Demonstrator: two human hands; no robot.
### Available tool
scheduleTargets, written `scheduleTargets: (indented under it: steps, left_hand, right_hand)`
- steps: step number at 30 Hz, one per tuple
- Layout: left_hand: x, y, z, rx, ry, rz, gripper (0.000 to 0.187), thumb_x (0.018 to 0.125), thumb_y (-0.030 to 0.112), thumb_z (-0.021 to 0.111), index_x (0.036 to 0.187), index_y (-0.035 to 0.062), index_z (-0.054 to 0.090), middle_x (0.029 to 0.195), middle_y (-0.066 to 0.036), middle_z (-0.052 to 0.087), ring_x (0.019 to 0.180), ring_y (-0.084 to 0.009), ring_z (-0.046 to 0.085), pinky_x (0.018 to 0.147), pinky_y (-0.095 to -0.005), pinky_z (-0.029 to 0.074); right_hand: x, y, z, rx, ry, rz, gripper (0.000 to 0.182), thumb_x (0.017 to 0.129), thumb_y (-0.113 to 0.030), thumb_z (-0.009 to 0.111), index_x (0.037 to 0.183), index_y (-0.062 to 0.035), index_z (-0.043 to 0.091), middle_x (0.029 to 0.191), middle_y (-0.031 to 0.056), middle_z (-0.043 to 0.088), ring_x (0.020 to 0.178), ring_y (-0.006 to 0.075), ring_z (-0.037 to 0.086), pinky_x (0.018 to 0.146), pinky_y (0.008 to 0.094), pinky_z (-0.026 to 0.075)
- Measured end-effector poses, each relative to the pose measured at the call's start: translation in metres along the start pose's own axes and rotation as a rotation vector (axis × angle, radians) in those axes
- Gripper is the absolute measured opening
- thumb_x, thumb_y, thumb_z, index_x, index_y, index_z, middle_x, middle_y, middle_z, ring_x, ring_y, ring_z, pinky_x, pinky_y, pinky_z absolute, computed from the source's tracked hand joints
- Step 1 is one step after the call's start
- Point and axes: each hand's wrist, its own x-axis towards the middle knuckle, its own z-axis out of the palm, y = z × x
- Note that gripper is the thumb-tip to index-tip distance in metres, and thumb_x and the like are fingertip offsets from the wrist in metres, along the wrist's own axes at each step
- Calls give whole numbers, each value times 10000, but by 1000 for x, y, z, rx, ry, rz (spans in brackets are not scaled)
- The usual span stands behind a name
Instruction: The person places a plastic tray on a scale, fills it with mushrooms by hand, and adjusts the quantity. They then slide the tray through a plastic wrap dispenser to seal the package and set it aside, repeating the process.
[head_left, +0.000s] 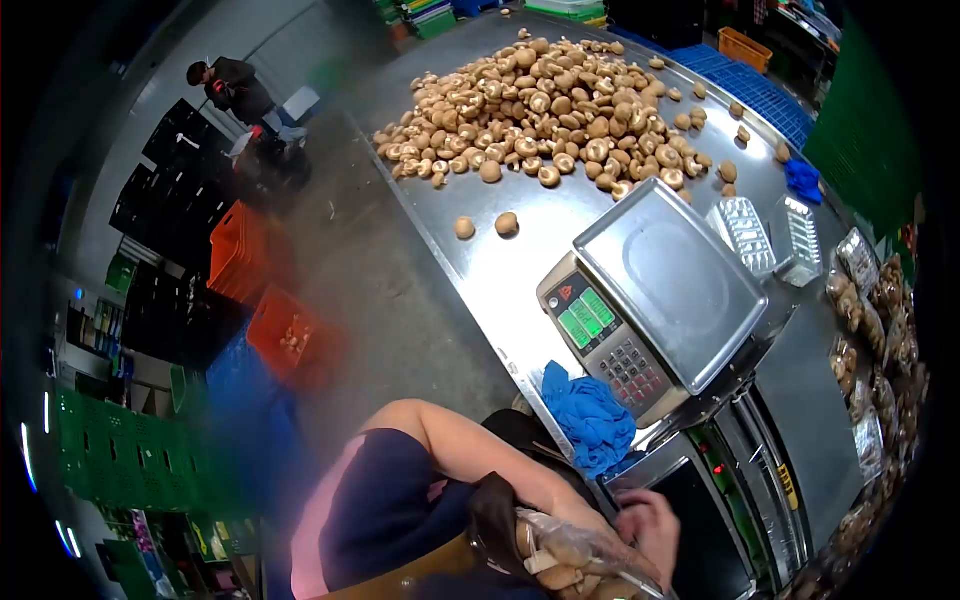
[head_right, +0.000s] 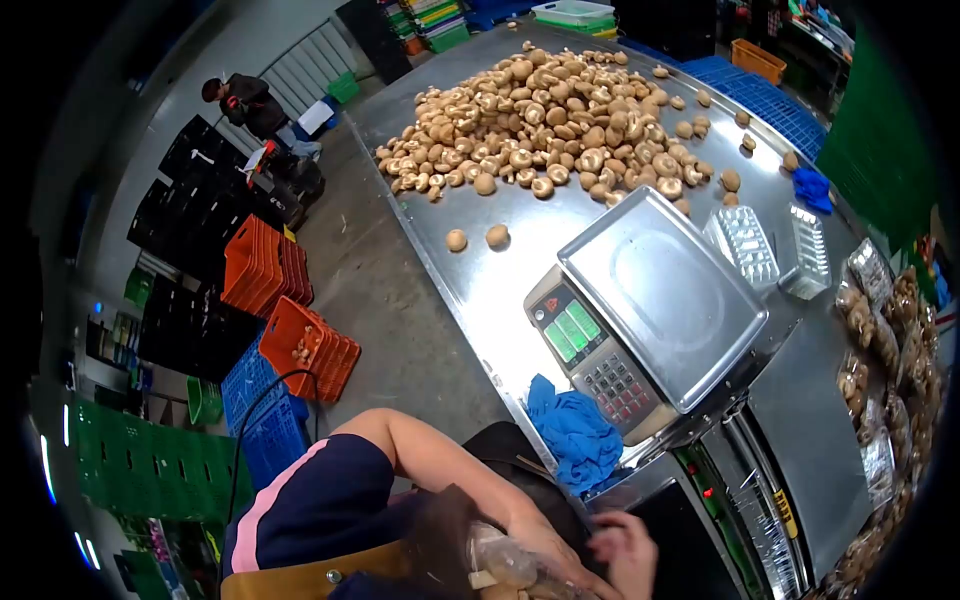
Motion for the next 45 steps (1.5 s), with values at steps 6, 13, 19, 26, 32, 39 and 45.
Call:
scheduleTargets:
  steps: [6, 13, 19, 26, 32, 39, 45]
  left_hand:
    - [-19, 8, 6, -280, 165, -445, 403, 979, 324, 388, 1094, -16, 570, 1158, -208, 523, 1078, -311, 476, 902, -382, 379]
    - [17, -43, -6, -451, 652, -898, 395, 954, 336, 438, 1049, -27, 562, 1028, -211, 593, 904, -307, 587, 771, -379, 474]
    - [62, -70, -3, -360, 733, -733, 335, 924, 294, 515, 982, -31, 571, 841, -203, 649, 701, -310, 660, 640, -360, 533]
    - [65, -84, 2, -350, 752, -721, 275, 911, 242, 543, 967, -25, 570, 813, -186, 654, 688, -291, 662, 623, -347, 537]
    - [49, -85, 11, -442, 822, -747, 244, 914, 204, 533, 971, -31, 565, 830, -201, 650, 700, -306, 661, 638, -357, 540]
    - [1, -65, -14, -339, 1067, -598, 241, 920, 213, 530, 973, -20, 562, 815, -180, 646, 692, -290, 654, 616, -338, 531]
    - [-37, -46, -38, -499, 1167, -654, 210, 929, 168, 513, 988, -29, 558, 830, -197, 635, 713, -295, 641, 649, -369, 531]
  right_hand:
    - [-50, -23, -65, -522, -364, -524, 472, 884, -283, 580, 1271, -24, 509, 935, 157, 667, 766, 265, 663, 706, 344, 515]
    - [-66, 36, -86, 101, -42, -163, 376, 996, -289, 424, 1242, -38, 559, 584, 30, 578, 434, 89, 542, 397, 220, 429]
    - [-151, 34, -196, 437, 853, -202, 358, 996, -358, 400, 969, -58, 594, 694, 50, 572, 539, 156, 557, 470, 309, 456]
    - [-246, -6, -367, 621, 1060, -1128, 512, 984, -381, 412, 1265, 46, 422, 1231, 206, 536, 918, 237, 616, 769, 340, 538]
    - [-128, -7, -309, 271, 979, -535, 359, 982, -240, 445, 1093, 77, 572, 879, 182, 668, 596, 180, 622, 510, 277, 518]
    - [-41, -59, -244, 57, 577, -558, 379, 1003, -303, 427, 1012, 20, 626, 634, 61, 617, 455, 72, 533, 428, 191, 405]
    - [0, -116, -168, -263, 620, -515, 346, 979, -267, 476, 790, -33, 647, 499, -3, 489, 431, 62, 457, 425, 235, 352]
